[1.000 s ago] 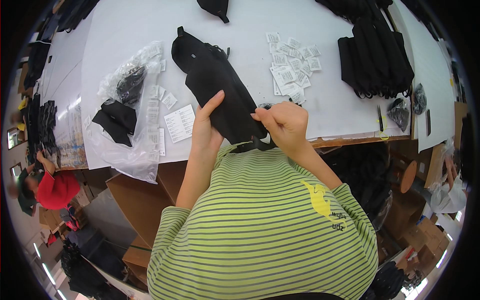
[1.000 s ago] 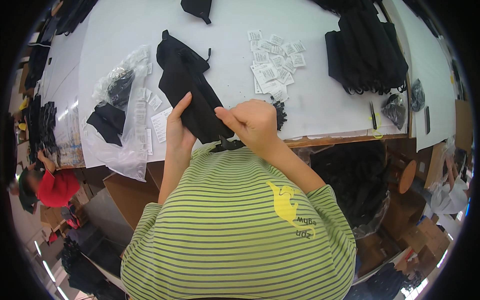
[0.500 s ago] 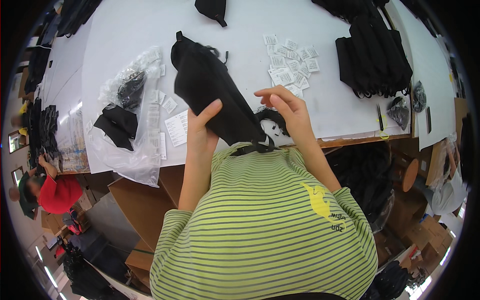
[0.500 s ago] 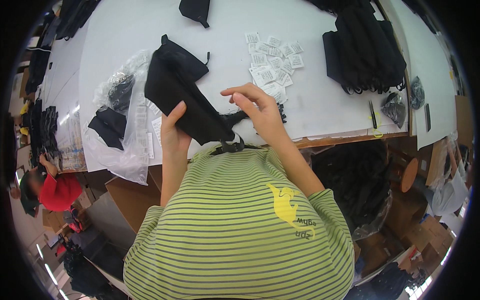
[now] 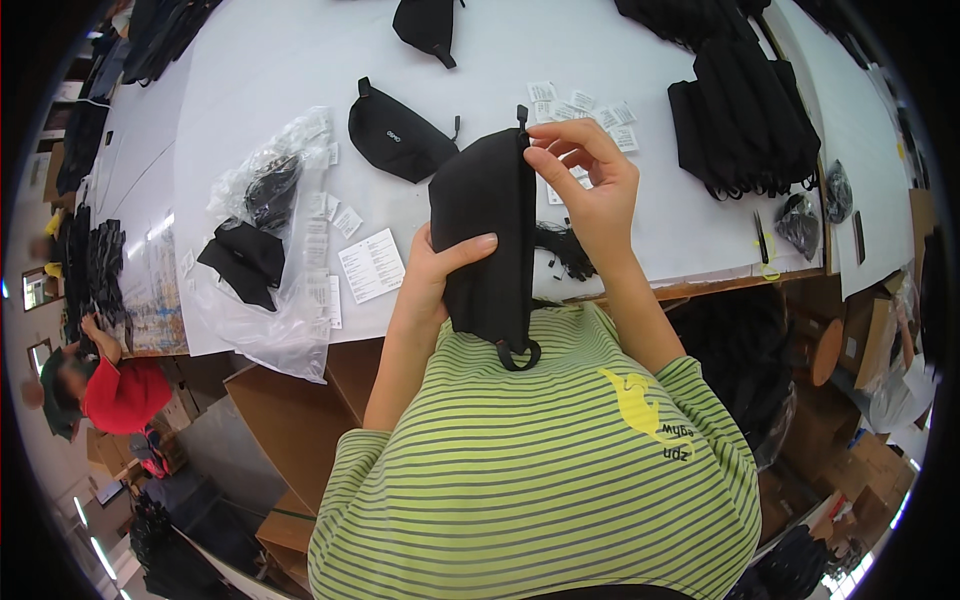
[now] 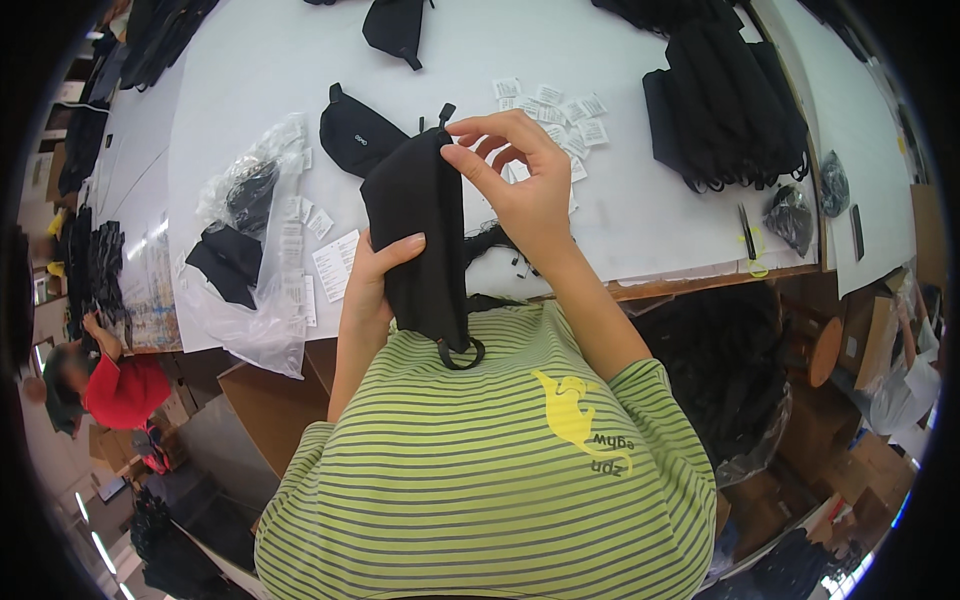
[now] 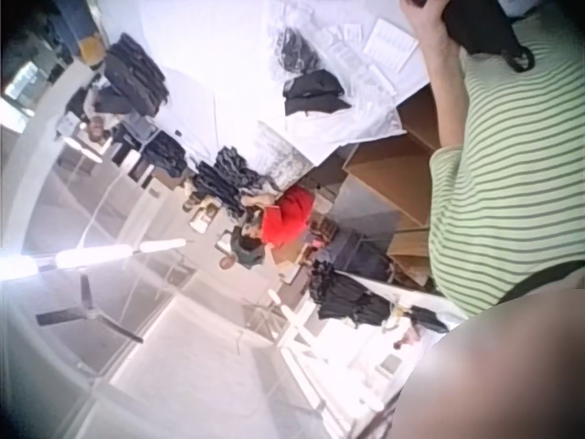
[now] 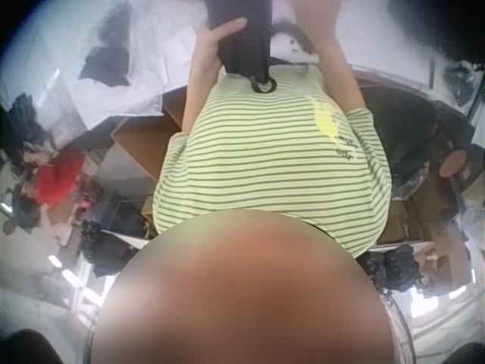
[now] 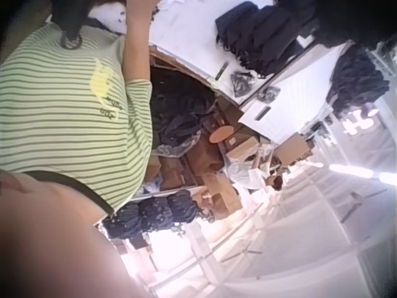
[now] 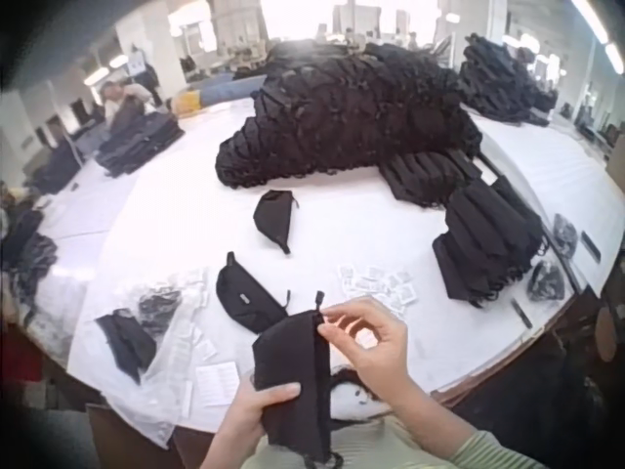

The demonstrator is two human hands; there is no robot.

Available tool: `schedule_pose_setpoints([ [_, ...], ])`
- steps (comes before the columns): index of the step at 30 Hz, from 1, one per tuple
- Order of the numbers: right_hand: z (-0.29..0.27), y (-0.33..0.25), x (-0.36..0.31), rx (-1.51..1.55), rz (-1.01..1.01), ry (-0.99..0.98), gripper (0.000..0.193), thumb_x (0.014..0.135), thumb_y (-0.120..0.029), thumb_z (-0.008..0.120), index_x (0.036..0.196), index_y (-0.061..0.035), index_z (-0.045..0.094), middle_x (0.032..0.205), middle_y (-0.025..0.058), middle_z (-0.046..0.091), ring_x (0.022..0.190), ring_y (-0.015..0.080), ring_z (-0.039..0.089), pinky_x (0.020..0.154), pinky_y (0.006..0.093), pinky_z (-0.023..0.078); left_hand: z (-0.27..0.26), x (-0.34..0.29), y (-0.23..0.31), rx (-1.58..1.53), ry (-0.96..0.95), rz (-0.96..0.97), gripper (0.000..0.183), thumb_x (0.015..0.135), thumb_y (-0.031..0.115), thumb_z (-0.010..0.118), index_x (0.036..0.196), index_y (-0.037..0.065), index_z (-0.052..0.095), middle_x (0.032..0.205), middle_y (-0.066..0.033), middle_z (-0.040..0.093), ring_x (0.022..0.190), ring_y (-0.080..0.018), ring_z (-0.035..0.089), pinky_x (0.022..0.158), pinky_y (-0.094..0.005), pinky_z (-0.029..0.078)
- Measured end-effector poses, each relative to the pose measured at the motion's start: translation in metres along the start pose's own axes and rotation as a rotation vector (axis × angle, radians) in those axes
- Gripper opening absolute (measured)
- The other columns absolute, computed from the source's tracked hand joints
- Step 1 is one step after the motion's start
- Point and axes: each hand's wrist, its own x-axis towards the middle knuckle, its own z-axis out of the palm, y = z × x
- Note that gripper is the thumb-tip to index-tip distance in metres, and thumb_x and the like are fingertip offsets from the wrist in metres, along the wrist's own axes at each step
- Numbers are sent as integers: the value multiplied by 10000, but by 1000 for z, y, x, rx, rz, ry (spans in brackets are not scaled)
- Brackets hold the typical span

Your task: Pack small components and labels into black pouches or cases.

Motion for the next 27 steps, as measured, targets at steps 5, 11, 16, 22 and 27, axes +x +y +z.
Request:
schedule_pose_setpoints([
  [5,-5,3,1,-36,42,-69,93,791,-55,713,840,-29,639,839,0,600,669,64,499,606,195,410,0,2,-4,-19,24,-21,415,730,93,728,1080,-55,562,939,-125,641,771,-168,649,706,-274,548],
  [11,3,-1,-11,-53,17,-123,90,797,-94,698,817,-56,619,785,-11,598,625,60,489,518,205,368,3,2,-11,-272,67,-97,320,814,123,651,1081,-35,568,939,-114,653,802,-181,658,685,-288,557],
  [16,10,-28,-43,57,170,-369,104,807,-97,688,797,-44,599,767,-7,563,630,73,480,538,211,368,-11,18,0,-571,36,-81,246,874,160,593,1046,-16,602,923,-109,674,802,-207,668,678,-312,566],
  [22,10,-32,-52,160,248,-507,102,814,-101,679,822,-44,594,780,-1,560,623,85,457,572,226,377,-26,25,5,-613,53,11,183,922,181,534,906,13,606,772,-118,652,594,-186,631,512,-298,559],
  [27,11,-33,-51,3,84,-437,107,808,-82,684,844,-41,592,795,8,573,626,81,469,554,222,379,-26,25,5,-590,110,40,187,917,176,542,943,9,621,809,-121,668,639,-186,654,537,-291,565],
])
